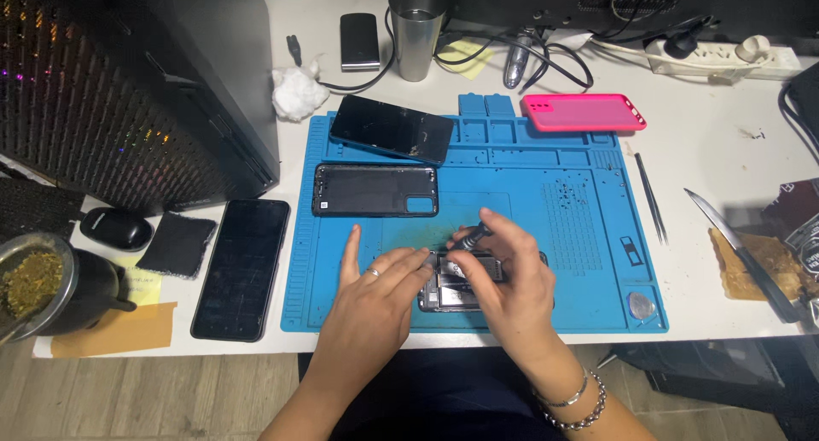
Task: The person uses a screwdriver to tighten screws on the internal frame of a disassembled smartphone. They then pick up the phone's back cover, align it with the main body, and press the edges to snap it into place. Finally, they place the reassembled phone into a pink protective case.
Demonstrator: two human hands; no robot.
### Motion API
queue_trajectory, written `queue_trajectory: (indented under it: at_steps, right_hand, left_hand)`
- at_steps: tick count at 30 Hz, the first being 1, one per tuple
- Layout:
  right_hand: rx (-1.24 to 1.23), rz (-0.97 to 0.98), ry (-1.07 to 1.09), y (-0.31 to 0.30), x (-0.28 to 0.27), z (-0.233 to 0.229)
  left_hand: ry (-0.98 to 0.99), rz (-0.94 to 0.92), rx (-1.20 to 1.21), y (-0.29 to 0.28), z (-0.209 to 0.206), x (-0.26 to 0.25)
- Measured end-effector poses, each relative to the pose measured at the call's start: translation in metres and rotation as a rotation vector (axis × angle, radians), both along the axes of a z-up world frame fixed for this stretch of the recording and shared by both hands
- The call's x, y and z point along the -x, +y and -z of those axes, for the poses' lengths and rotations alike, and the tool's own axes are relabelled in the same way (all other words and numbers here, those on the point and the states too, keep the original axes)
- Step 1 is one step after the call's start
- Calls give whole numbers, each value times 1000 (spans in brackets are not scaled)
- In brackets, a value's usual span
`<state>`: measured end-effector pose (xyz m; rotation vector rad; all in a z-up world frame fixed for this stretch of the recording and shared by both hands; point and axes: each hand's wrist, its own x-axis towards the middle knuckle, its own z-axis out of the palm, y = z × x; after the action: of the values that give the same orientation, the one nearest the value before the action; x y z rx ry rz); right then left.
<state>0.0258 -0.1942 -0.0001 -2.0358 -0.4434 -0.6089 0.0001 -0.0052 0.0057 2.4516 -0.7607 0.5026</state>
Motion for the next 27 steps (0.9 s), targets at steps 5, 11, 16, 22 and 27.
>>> queue_trajectory:
  at_steps: [5, 11, 16, 22, 27]
  right_hand:
    - [104, -172, -218, -3, -1, 5]
    - [153, -118, -263, -3, -5, 8]
    - [205, -63, -270, -5, -7, 10]
    - [-11, -358, 28, 6, 1, -14]
    - [170, -158, -301, 1, -10, 6]
  left_hand:
    - [-33, 7, 2, 1, 3, 0]
    - [-66, 22, 13, 0, 6, 0]
    - [-86, 30, 24, 0, 6, 0]
    - [-55, 11, 43, 0, 4, 1]
    - [-70, 24, 39, 1, 5, 0]
